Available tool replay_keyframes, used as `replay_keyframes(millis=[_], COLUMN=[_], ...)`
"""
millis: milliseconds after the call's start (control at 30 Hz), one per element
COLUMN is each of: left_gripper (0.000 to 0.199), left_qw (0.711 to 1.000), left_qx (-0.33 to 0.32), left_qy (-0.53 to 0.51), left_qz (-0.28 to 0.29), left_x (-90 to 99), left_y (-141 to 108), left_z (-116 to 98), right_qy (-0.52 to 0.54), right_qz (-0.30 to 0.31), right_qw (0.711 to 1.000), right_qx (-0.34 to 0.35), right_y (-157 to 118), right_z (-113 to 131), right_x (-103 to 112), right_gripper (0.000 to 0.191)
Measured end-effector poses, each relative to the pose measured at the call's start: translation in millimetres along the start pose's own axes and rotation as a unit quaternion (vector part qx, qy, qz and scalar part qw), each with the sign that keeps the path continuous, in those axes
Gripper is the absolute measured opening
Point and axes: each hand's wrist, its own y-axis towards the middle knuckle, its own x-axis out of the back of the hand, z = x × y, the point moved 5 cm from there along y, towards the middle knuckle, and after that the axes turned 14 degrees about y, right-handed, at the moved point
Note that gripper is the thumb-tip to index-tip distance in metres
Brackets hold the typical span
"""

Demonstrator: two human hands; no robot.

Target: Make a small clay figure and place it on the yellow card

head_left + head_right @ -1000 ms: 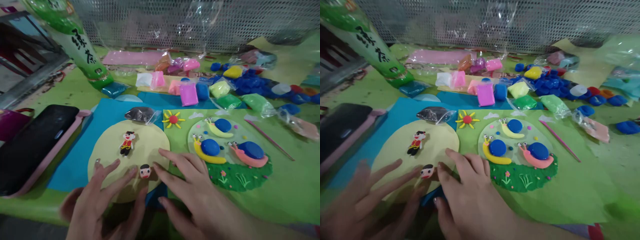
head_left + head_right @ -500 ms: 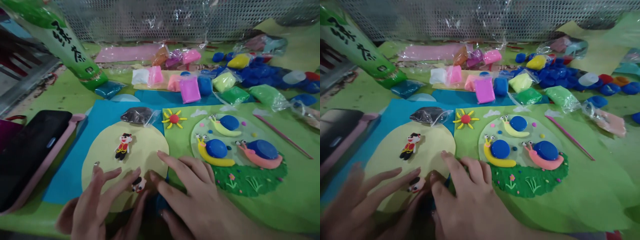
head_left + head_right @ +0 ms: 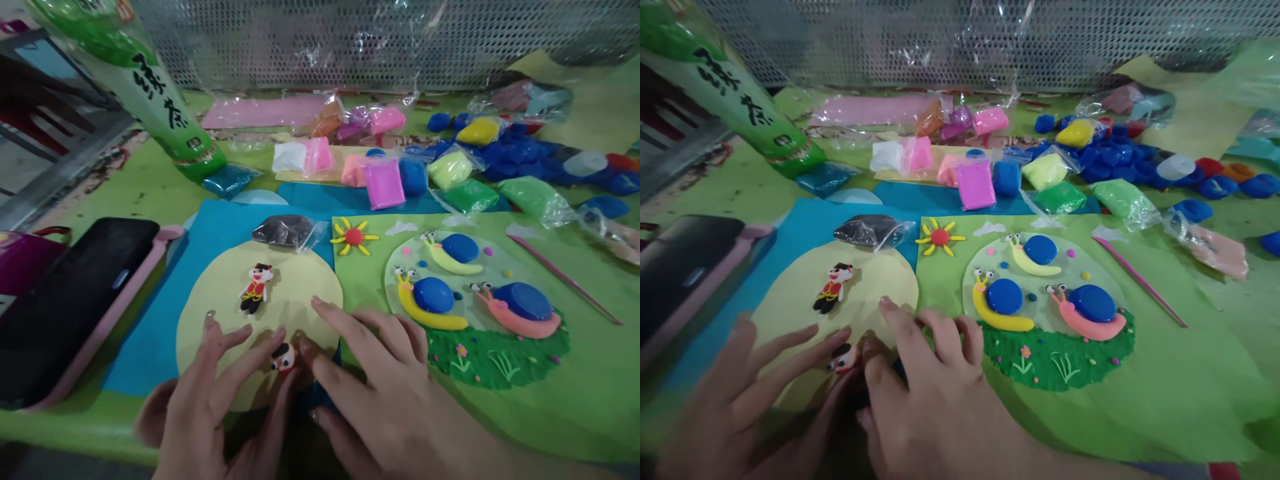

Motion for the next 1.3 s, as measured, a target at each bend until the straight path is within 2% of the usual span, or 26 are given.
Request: replay_keyframes(millis=[100,433,700,833,1033,1200,1300], left_gripper=[0.027,0.028,0.028,0.026,0.028,0.03,0.031], left_qw=[0.998,0.997,0.998,0.999,0.999,0.997,0.999], left_qx=[-0.039,-0.069,-0.044,-0.021,-0.03,-0.056,-0.008], left_qy=[0.039,0.036,0.037,0.026,0.038,0.06,0.036], left_qz=[-0.019,-0.012,-0.001,-0.008,-0.007,0.003,0.022], left_x=[0.8,2.2,-2.2,-1.9,-1.1,-0.6,-1.3], left_y=[1.1,2.8,2.9,1.6,-0.7,1.7,3.1], left_z=[0.0,-2.4,-3.1,-4.0,-2.1,-3.5,-3.1], right_qy=[0.014,0.025,0.038,0.037,0.051,0.035,0.01], right_qz=[0.032,0.118,0.105,0.1,0.091,0.091,0.099], right_qw=[0.999,0.992,0.993,0.994,0.993,0.994,0.995], right_qx=[-0.017,-0.033,-0.049,-0.033,-0.052,-0.046,-0.022], right_y=[0.9,5.3,3.8,5.2,2.9,-0.2,1.3], right_z=[-0.1,-3.9,-4.6,-3.5,-5.2,-1.7,2.7], right_x=[0.1,1.0,3.9,3.2,5.4,4.7,1.7], right_gripper=[0.03,0.03,0.028,0.029,0.036,0.032,0.033])
